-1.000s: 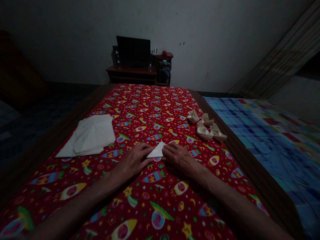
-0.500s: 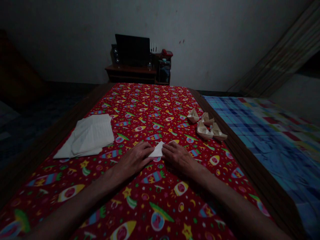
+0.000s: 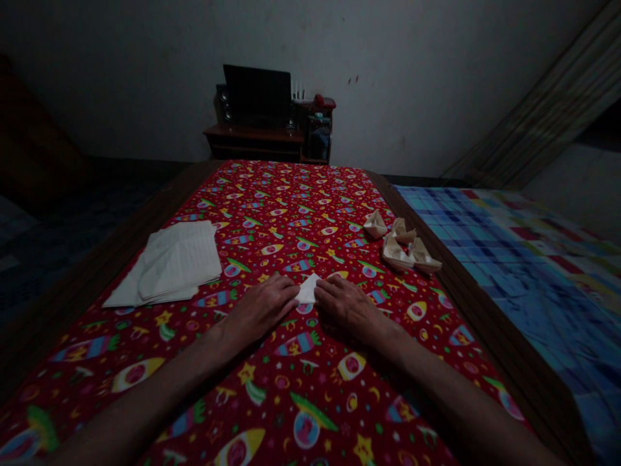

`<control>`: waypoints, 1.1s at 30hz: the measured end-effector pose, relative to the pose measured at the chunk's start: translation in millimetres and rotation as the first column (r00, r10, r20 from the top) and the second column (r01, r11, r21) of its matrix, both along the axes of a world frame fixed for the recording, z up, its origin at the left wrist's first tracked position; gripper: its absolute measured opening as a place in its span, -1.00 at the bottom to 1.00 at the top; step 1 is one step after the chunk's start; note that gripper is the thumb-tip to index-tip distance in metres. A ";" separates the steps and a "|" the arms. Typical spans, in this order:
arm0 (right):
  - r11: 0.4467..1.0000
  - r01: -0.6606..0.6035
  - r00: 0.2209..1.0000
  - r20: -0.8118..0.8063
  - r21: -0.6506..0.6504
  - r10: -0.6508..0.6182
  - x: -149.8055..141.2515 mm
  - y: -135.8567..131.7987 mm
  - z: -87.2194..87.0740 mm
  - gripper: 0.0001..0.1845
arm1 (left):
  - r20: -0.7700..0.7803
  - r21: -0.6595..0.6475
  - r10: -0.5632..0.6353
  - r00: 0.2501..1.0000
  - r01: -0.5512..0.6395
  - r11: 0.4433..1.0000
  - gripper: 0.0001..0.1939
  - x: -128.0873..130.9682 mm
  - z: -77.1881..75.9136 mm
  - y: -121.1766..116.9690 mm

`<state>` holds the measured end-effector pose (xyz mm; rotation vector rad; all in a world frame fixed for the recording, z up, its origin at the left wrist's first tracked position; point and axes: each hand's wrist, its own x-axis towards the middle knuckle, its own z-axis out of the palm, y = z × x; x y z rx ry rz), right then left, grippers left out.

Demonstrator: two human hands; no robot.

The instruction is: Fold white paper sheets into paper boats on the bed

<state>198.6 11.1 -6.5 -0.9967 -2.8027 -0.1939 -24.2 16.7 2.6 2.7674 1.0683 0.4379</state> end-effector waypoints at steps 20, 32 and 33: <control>0.996 -0.017 1.000 0.021 -0.084 0.019 2.8 -2.2 3.6 -0.90 | -0.203 0.087 -0.028 0.979 0.046 0.995 -0.77 -0.5 -0.9 -8.0; 1.000 -0.014 0.999 0.030 -0.014 0.014 -0.5 -5.0 2.4 -0.87 | -0.183 0.077 -0.002 0.983 0.016 0.997 -0.75 0.5 -1.7 -6.1; 1.000 -0.008 0.999 0.039 -0.014 0.009 -0.6 -5.0 2.0 -0.87 | -0.176 0.072 -0.002 0.984 0.015 0.997 -0.75 0.6 -1.2 -5.7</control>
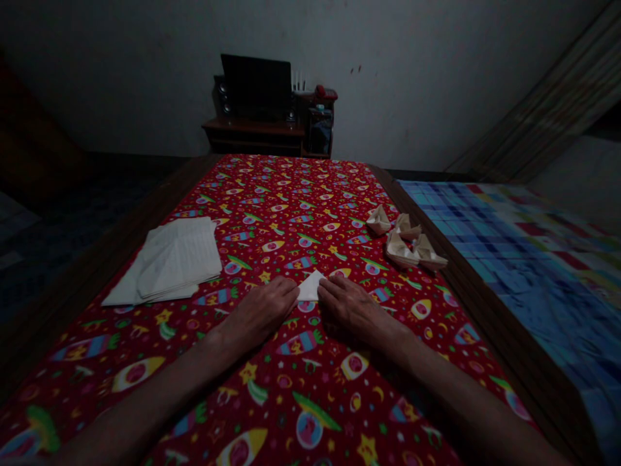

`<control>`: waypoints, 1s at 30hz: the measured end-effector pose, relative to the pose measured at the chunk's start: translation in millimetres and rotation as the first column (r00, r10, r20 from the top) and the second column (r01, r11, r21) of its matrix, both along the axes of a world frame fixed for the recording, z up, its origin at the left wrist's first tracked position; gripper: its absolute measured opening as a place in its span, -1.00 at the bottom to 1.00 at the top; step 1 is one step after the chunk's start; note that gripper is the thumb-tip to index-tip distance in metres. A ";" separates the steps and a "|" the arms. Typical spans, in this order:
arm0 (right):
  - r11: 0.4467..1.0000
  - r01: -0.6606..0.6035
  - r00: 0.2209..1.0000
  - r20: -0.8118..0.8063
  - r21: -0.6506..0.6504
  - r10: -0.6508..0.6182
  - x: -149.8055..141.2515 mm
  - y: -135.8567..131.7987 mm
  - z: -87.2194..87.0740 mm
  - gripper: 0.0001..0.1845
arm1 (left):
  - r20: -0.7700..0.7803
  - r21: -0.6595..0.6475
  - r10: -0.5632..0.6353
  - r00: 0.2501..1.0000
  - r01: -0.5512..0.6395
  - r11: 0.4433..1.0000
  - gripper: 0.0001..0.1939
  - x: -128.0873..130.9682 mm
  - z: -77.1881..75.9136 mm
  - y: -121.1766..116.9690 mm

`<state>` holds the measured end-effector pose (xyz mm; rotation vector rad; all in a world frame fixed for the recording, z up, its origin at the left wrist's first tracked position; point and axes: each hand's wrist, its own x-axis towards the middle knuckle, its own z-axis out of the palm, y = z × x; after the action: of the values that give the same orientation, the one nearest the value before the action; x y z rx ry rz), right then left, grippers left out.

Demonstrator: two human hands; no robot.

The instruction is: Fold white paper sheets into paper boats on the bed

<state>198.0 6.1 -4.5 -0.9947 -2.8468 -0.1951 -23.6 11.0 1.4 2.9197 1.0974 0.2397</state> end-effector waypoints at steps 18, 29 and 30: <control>0.999 0.023 1.000 0.012 0.046 -0.023 -3.2 -2.2 -0.9 -0.84 | -0.174 0.016 0.023 0.984 -0.021 1.000 -0.76 5.4 3.9 -2.7; 0.972 0.213 0.976 -0.076 0.096 -0.206 -3.1 -1.1 -7.1 -0.89 | 0.470 -0.002 0.143 0.871 -0.161 0.987 -0.52 2.8 -13.4 2.1; 0.968 0.232 0.969 -0.115 0.100 -0.220 -1.7 0.2 -8.0 -0.89 | 0.544 -0.072 0.210 0.813 -0.204 0.976 -0.43 4.5 -14.8 2.7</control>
<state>196.3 6.3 -12.5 -1.2653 -2.5943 -0.3118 -19.1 13.7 -13.4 2.4439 1.2809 0.9996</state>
